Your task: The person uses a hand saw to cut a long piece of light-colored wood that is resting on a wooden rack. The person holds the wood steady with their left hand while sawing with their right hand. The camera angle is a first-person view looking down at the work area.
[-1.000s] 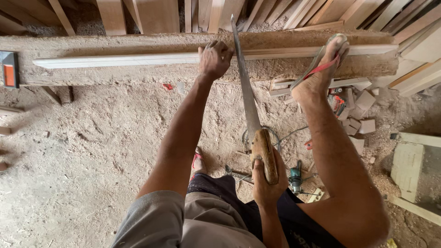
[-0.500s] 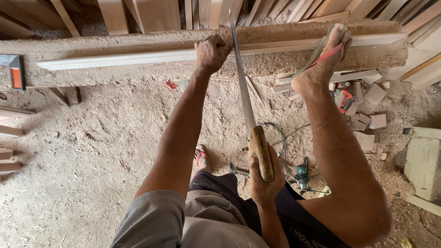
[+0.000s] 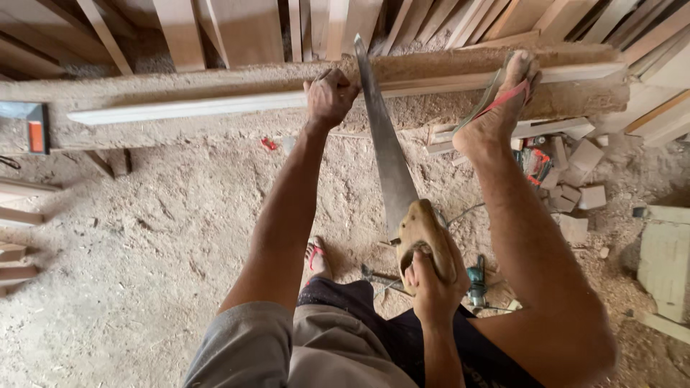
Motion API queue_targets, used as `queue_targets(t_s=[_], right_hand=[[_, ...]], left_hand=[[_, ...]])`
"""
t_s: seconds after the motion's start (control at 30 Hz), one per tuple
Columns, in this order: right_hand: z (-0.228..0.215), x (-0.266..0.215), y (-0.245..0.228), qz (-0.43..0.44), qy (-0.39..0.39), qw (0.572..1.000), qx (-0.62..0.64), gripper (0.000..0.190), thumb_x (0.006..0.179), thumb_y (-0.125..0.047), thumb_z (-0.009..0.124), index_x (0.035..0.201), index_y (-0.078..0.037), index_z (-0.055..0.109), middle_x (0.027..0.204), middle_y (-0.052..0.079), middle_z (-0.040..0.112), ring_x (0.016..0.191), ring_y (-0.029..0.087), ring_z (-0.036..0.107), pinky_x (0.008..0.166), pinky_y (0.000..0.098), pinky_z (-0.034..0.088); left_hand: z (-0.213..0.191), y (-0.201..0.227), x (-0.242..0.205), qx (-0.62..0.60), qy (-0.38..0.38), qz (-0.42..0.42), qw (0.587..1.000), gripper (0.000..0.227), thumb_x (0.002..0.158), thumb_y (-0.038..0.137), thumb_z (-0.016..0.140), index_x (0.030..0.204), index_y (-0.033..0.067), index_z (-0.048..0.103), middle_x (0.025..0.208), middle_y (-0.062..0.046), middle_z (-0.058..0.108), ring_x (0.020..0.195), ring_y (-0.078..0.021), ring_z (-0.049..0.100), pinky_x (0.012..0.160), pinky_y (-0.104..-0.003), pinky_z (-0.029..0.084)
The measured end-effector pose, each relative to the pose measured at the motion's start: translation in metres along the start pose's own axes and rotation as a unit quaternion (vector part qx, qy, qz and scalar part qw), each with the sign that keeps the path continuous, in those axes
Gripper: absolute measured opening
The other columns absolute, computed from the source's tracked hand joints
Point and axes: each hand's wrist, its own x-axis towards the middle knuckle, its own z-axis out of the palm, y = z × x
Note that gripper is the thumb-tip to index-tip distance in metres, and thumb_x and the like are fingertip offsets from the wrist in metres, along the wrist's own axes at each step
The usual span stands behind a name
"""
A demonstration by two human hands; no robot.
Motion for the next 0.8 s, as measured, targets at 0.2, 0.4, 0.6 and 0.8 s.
queue_targets(t_s=[0.2, 0.4, 0.6, 0.8], right_hand=[[-0.008, 0.036, 0.009, 0.189, 0.024, 0.958, 0.213, 0.029, 0.09, 0.001, 0.065, 0.118, 0.003, 0.058, 0.064, -0.002, 0.049, 0.048, 0.007, 0.047, 0.041, 0.0273, 0.043], [0.012, 0.067, -0.012, 0.212, 0.029, 0.972, 0.093, 0.042, 0.086, 0.001, 0.062, 0.128, 0.007, 0.059, 0.063, 0.001, 0.048, 0.047, 0.01, 0.048, 0.042, 0.0268, 0.044], [-0.013, 0.043, -0.04, 0.197, 0.041, 0.972, 0.121, 0.066, 0.082, 0.003, 0.059, 0.147, -0.002, 0.049, 0.067, 0.002, 0.048, 0.048, 0.005, 0.044, 0.039, 0.0221, 0.039], [-0.008, 0.067, -0.036, 0.176, 0.025, 0.982, 0.063, 0.067, 0.083, 0.005, 0.057, 0.15, 0.001, 0.048, 0.083, 0.005, 0.059, 0.05, 0.006, 0.047, 0.037, 0.0233, 0.04]], left_hand=[[0.003, -0.005, 0.007, -0.037, -0.005, -0.001, 0.999, 0.036, 0.097, 0.055, 0.065, 0.09, 0.0201, 0.06, 0.082, 0.005, 0.067, 0.067, -0.0147, 0.057, 0.084, -0.051, 0.045], [-0.002, 0.005, -0.008, 0.029, 0.007, 0.017, 0.999, 0.036, 0.095, 0.051, 0.07, 0.084, 0.0179, 0.062, 0.086, 0.0, 0.069, 0.078, -0.0163, 0.059, 0.095, -0.048, 0.034], [-0.007, 0.009, -0.008, 0.029, -0.001, 0.004, 1.0, 0.038, 0.098, 0.054, 0.066, 0.086, 0.0184, 0.061, 0.086, 0.001, 0.069, 0.081, -0.0154, 0.057, 0.095, -0.046, 0.034], [-0.006, 0.006, -0.008, 0.036, 0.025, 0.038, 0.998, 0.04, 0.092, 0.057, 0.07, 0.085, 0.0184, 0.065, 0.086, -0.001, 0.067, 0.077, -0.0167, 0.056, 0.088, -0.043, 0.037]])
